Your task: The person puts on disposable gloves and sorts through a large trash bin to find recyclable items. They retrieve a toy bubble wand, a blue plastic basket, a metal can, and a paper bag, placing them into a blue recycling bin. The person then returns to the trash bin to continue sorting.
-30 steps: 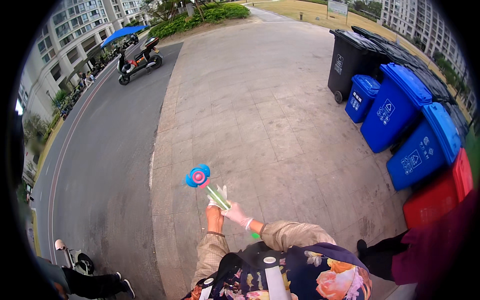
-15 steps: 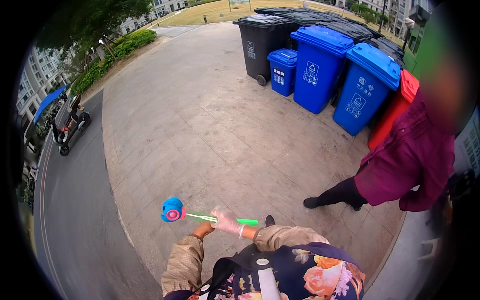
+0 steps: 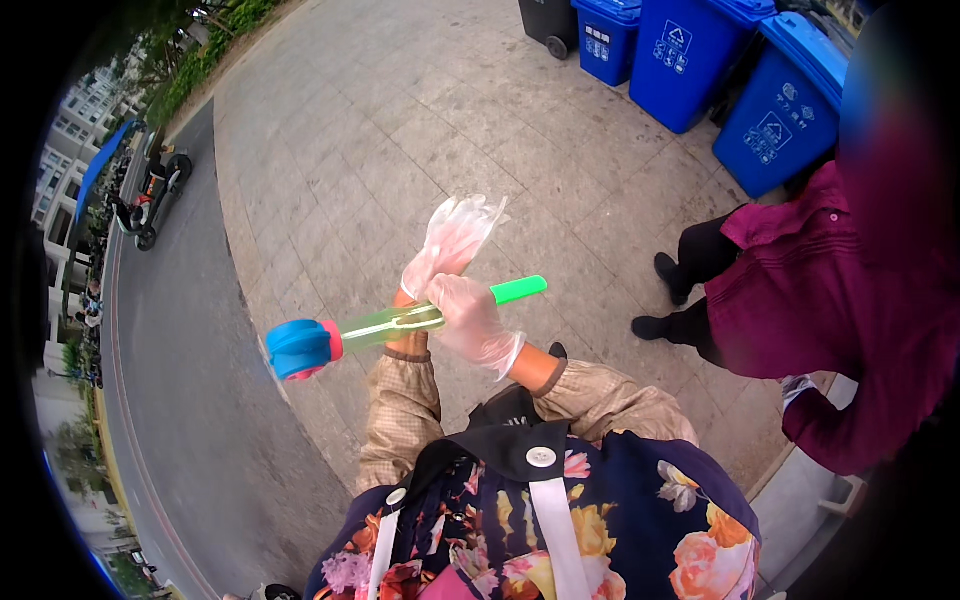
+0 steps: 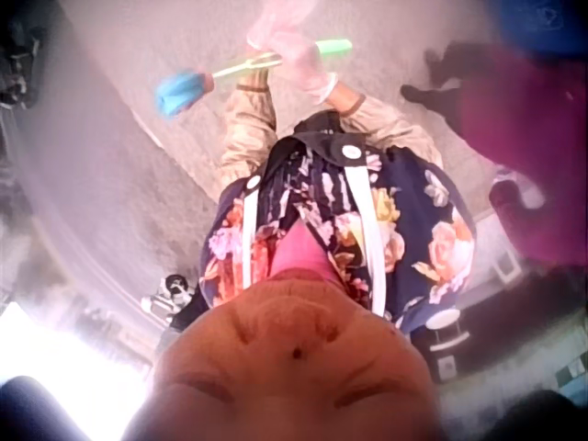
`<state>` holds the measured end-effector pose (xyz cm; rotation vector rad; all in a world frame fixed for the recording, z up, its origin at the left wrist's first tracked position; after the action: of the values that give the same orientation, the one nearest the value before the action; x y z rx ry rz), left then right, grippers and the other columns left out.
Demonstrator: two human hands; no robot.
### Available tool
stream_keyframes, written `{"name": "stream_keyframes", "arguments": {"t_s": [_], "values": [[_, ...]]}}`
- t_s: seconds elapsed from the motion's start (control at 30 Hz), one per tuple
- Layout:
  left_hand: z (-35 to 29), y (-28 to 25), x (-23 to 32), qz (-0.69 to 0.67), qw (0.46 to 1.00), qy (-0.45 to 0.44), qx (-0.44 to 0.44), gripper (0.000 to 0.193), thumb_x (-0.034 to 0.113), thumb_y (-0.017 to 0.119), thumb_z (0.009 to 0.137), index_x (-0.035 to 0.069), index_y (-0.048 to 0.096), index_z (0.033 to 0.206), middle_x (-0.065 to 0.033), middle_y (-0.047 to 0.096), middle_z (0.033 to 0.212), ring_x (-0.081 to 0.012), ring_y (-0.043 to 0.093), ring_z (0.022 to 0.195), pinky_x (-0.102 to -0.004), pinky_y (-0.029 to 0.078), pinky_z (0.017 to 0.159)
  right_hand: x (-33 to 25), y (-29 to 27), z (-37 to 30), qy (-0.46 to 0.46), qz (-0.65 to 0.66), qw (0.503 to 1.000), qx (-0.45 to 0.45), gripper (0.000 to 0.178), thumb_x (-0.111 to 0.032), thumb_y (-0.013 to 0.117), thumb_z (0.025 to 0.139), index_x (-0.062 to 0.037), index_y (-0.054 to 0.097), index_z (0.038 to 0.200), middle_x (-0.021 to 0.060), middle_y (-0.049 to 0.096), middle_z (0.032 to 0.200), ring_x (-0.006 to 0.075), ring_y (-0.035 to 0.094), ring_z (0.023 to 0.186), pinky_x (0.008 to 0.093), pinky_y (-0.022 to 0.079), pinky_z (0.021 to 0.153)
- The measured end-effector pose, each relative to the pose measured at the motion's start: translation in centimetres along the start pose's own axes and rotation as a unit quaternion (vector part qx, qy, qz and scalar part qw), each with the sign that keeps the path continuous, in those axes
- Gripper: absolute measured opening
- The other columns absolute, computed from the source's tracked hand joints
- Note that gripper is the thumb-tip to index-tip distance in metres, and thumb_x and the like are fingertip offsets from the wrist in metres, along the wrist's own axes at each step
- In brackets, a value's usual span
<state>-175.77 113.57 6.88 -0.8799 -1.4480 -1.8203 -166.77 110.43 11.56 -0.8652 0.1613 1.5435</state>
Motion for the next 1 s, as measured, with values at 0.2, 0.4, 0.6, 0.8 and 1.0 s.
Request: {"name": "stream_keyframes", "arguments": {"t_s": [0.2, 0.4, 0.6, 0.8, 1.0], "values": [[-0.7, -0.1, 2.8, 0.358, 0.915, 0.098, 0.158, 0.068, 0.016, 0.062, 0.086, 0.003, 0.024, 0.141, -0.0152, 0.034, 0.140, -0.0232, 0.035, 0.127, -0.0320, 0.029, 0.105, 4.3, 0.2, -2.3, 0.218, 0.134, 0.967, 0.015, 0.020, 0.002, 0.069, 0.069, -0.0045, 0.055, 0.082, 0.0063, 0.055, 0.073, 0.0112, 0.053, 0.066, 0.0264, 0.044, 0.060], [1.9, -0.1, 3.0, -0.287, 0.937, 0.141, 0.142, 0.043, 0.022, 0.055, 0.090, 0.000, 0.043, 0.125, -0.0193, 0.052, 0.121, -0.0274, 0.054, 0.109, -0.0411, 0.046, 0.095, 5.3, 0.9, -2.9, 0.197, 0.091, 0.975, 0.049, 0.017, 0.000, 0.067, 0.070, -0.0055, 0.054, 0.080, 0.0082, 0.055, 0.068, 0.0160, 0.054, 0.058, 0.0300, 0.044, 0.055], [-2.9, -4.5, -5.2, -0.172, 0.949, -0.008, 0.265, 0.048, 0.027, 0.054, 0.090, 0.001, 0.041, 0.128, -0.0186, 0.048, 0.127, -0.0267, 0.052, 0.112, -0.0402, 0.043, 0.098, 4.7, 2.7, -5.0, 0.182, 0.114, 0.977, 0.005, 0.019, 0.000, 0.070, 0.068, -0.0053, 0.054, 0.078, 0.0069, 0.053, 0.066, 0.0169, 0.052, 0.057, 0.0307, 0.044, 0.055], [-5.8, -7.6, -7.0, -0.130, 0.945, -0.043, 0.297, 0.050, 0.030, 0.053, 0.090, 0.002, 0.040, 0.130, -0.0176, 0.047, 0.128, -0.0263, 0.051, 0.113, -0.0399, 0.043, 0.098, 2.8, 5.5, -5.5, 0.113, 0.100, 0.986, -0.075, 0.023, -0.003, 0.074, 0.065, -0.0051, 0.054, 0.077, 0.0098, 0.055, 0.068, 0.0233, 0.057, 0.061, 0.0327, 0.044, 0.056], [-8.2, -10.0, -6.3, -0.103, 0.948, -0.058, 0.295, 0.053, 0.033, 0.052, 0.090, 0.002, 0.039, 0.131, -0.0167, 0.046, 0.130, -0.0259, 0.051, 0.114, -0.0396, 0.042, 0.098, 1.0, 5.9, -5.4, 0.094, 0.059, 0.990, -0.082, 0.024, -0.003, 0.073, 0.063, -0.0044, 0.053, 0.075, 0.0115, 0.055, 0.067, 0.0284, 0.057, 0.061, 0.0361, 0.044, 0.055]]}}
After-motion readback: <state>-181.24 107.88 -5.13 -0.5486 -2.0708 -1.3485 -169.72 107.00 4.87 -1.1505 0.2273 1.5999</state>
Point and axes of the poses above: each hand's wrist, its own z-axis towards the middle knuckle, its own y-axis out of the palm, x = y × z, the point moved 6 cm from there along z, towards the middle knuckle
